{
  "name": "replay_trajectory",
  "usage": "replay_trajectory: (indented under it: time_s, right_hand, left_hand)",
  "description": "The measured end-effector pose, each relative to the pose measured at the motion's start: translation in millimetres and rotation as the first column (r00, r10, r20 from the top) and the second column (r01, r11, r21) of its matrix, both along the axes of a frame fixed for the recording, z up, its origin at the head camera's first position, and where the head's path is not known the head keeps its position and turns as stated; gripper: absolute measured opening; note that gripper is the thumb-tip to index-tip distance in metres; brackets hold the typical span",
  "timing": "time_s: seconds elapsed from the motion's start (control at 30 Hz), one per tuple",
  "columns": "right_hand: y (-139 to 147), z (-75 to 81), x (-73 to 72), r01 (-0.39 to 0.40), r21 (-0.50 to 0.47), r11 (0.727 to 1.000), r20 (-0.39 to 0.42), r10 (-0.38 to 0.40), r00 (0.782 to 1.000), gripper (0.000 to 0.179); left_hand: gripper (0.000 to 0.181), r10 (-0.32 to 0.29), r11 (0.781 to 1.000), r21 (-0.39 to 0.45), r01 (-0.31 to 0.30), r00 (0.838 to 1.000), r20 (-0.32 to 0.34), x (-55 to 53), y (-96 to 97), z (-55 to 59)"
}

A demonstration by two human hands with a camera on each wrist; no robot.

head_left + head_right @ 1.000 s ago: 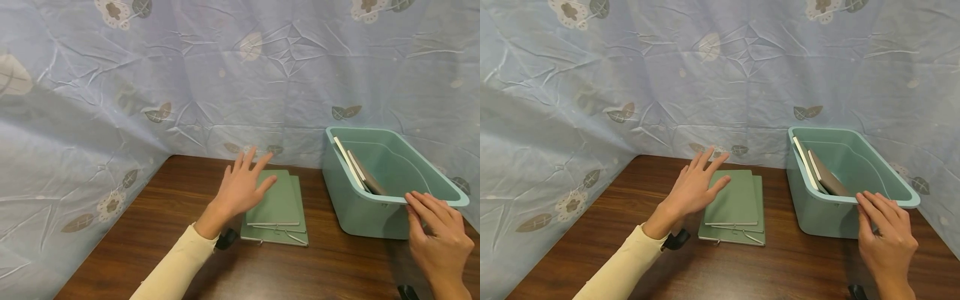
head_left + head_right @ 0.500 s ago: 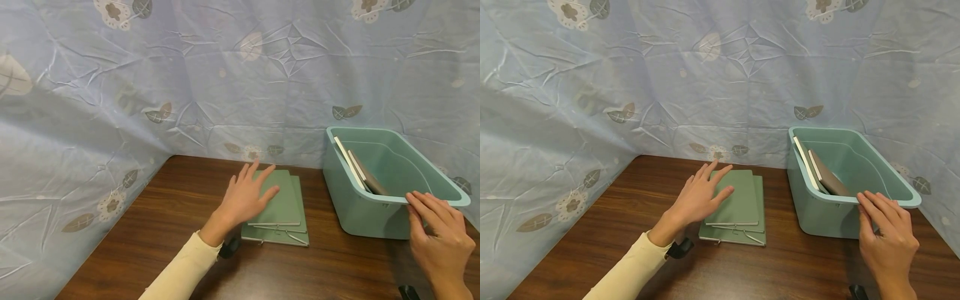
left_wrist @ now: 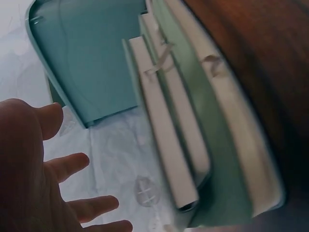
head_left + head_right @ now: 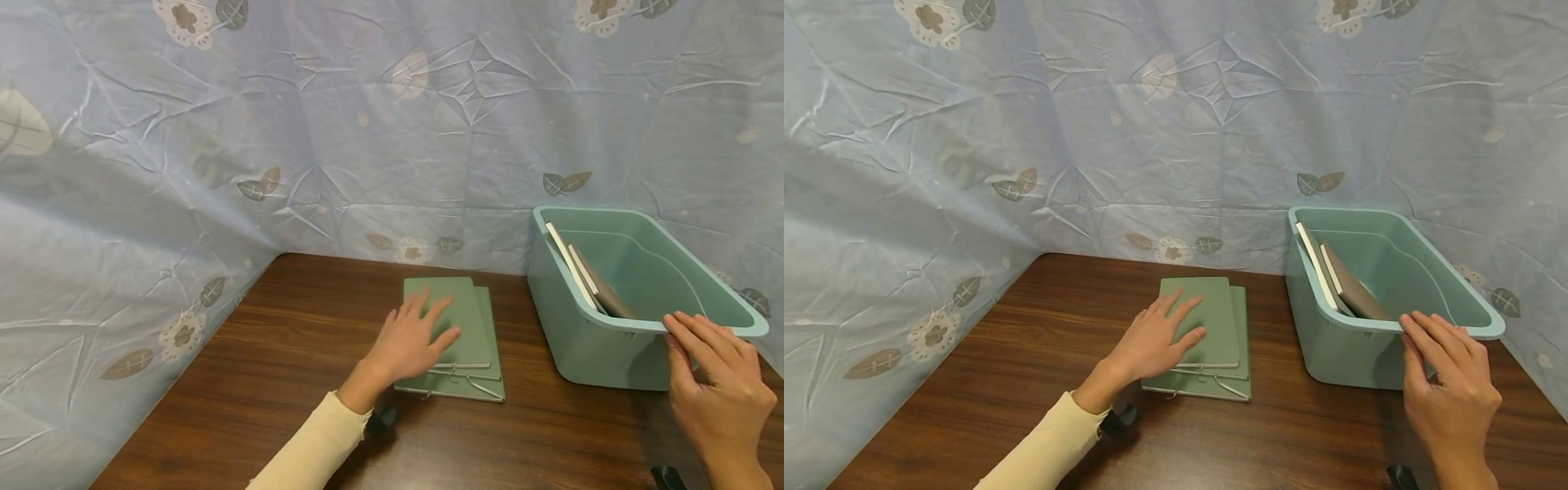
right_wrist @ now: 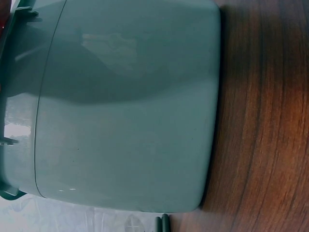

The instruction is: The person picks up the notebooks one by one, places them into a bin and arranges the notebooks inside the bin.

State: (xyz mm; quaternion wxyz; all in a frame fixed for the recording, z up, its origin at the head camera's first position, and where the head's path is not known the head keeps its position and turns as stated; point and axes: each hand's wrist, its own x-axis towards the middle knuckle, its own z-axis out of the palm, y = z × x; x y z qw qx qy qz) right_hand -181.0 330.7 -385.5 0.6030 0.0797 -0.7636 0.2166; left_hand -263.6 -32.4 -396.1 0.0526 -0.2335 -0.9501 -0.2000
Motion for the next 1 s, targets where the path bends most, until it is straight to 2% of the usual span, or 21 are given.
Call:
replay_trajectory:
  time_s: [0.3,0.53,0.83,1.0]
  right_hand:
    - [-3,2.3,2.0,-0.009,0.002,1.000,-0.009,0.009,1.000,0.020]
    - [-4,3.2,2.2,-0.014,-0.006,1.000,-0.026,0.014,1.000,0.019]
    - [-7,5.7,3.6,-0.010,-0.010,1.000,-0.023,0.010,1.000,0.019]
    - [-8,6.4,3.7,-0.011,-0.012,1.000,-0.021,0.011,1.000,0.019]
  left_hand:
    - [0.065,-0.060,0.998,-0.028,0.062,0.994,0.089,1.8,-0.2,-16.9]
    - [0.064,-0.106,0.991,-0.066,0.116,0.984,0.141,3.3,-0.1,-24.7]
    - [0.067,-0.130,0.976,-0.149,0.156,0.976,0.174,5.0,-1.2,-29.4]
    - [0.070,-0.131,0.971,-0.177,0.162,0.977,0.171,3.9,-0.4,-33.0]
